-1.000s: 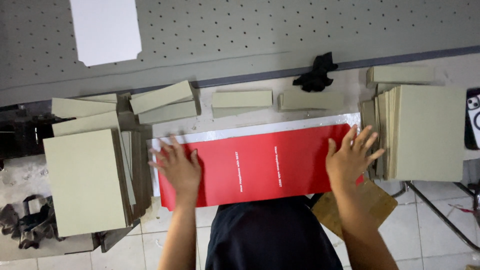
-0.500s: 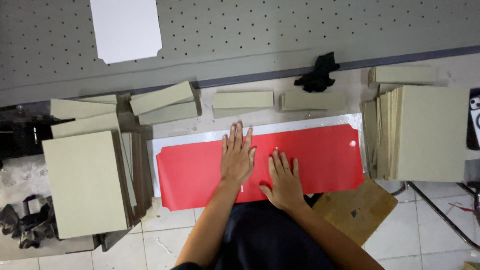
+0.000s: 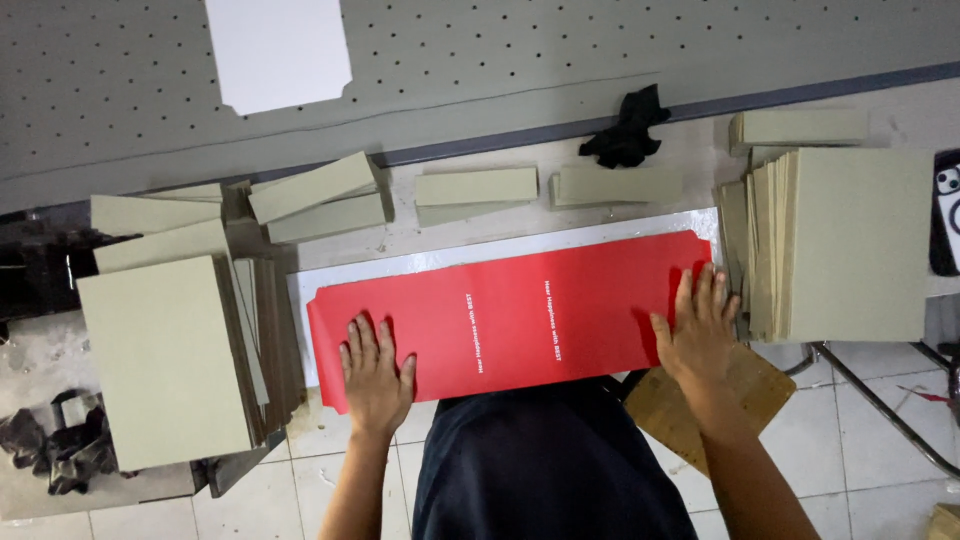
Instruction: The person assembles hard book covers by hand. They place three pieces of grey cardboard onto a pre-glued white sheet, press them down firmly, then apply a red printed cover sheet over the cardboard and smooth it out.
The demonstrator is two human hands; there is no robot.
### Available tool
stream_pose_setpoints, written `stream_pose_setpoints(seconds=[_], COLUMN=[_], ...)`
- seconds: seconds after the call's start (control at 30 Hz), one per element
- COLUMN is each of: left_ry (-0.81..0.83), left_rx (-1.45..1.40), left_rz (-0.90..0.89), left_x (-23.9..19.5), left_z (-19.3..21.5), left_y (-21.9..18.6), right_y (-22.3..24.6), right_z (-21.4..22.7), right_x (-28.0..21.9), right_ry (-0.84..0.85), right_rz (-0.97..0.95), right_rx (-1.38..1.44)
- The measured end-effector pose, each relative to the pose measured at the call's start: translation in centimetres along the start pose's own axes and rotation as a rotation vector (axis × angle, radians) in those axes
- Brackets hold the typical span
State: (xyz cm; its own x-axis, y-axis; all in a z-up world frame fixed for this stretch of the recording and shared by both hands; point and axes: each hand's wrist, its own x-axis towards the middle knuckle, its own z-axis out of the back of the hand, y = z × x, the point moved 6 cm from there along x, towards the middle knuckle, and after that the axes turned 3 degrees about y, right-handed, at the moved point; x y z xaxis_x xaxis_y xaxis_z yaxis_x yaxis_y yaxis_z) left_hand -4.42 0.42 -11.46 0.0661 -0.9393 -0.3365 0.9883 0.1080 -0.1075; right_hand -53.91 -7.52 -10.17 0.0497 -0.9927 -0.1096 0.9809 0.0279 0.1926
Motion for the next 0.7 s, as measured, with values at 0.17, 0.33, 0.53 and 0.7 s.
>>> stream_pose_setpoints(seconds=[0.17, 0.33, 0.53, 0.7], left_ry=[-0.199, -0.334, 0.053, 0.172], left_rx=[-0.266, -0.316, -0.150, -0.053], left_rz=[-0.001, -0.451, -0.406, -0.371], left_x=[1.9, 6.0, 8.3, 7.9], left_z=[1.1, 4.2, 2.6, 3.6], left_y=[-4.0, -17.5, -18.7, -18.5], right_y=[6.0, 18.6, 18.9, 11.9], right_z=[1.0, -1.7, -3.9, -3.5], right_x=[1.1, 6.1, 2.3, 1.5], right_ry=[-0.086, -0.199, -0.010, -0.038], right_rz=[-0.012, 0.345, 0.332, 0.314], right_rx=[0.018, 0.059, -0.020, 0.030])
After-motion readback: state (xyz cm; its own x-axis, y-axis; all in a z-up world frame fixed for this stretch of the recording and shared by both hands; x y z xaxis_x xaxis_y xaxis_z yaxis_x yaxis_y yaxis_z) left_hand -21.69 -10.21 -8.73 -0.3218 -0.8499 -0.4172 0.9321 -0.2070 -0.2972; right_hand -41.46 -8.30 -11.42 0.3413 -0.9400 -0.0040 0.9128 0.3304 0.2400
